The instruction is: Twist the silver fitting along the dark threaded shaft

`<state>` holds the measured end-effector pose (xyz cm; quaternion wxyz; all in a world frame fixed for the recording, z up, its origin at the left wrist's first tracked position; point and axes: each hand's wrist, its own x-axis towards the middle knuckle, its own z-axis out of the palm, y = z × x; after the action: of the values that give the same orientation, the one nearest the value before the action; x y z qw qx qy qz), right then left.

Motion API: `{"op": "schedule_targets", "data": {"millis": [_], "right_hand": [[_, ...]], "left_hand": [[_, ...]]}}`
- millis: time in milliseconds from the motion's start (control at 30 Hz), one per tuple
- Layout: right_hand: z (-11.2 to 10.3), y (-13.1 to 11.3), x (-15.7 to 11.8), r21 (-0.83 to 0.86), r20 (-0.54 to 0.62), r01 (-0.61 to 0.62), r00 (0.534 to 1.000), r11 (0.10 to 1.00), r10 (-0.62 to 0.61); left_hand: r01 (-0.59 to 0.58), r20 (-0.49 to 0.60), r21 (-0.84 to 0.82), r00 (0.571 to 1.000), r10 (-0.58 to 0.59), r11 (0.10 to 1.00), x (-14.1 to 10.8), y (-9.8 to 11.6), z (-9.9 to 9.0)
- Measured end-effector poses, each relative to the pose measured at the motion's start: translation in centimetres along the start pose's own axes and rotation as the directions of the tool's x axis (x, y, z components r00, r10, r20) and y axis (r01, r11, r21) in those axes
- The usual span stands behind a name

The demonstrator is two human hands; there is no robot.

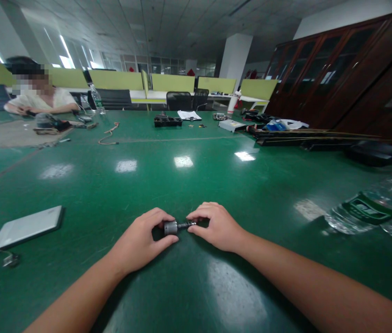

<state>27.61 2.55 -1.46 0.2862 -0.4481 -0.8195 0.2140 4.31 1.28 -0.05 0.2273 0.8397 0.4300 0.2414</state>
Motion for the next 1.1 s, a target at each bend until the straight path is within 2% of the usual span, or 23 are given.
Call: {"op": "schedule_targets", "data": {"millis": [133,367,533,1100], "right_hand": [[0.27,-0.31,-0.24,0.057,0.029,0.036,0.999,0.998,-0.037],[0.56,-0.34,-0.36,0.04,0.063,0.103,0.992,0.994,-0.105],[0.47,-0.44,-0.29,0.034,0.083,0.131,0.988,0.991,-0.133],[0.21,-0.42,-0.2,0.037,0.079,0.131,0.988,0.991,-0.134]], "left_hand": [[0.004,0.031,-0.026,1.0,-0.004,1.0,-0.07,-0.03,0.07],[-0.049,0.044,-0.042,0.998,0.051,0.998,0.04,-0.27,0.18],[-0.035,0.045,-0.043,0.998,0.037,0.998,0.06,-0.2,0.36],[-0.009,0.079,-0.031,0.997,0.012,0.999,0.25,0.01,0.25]]}}
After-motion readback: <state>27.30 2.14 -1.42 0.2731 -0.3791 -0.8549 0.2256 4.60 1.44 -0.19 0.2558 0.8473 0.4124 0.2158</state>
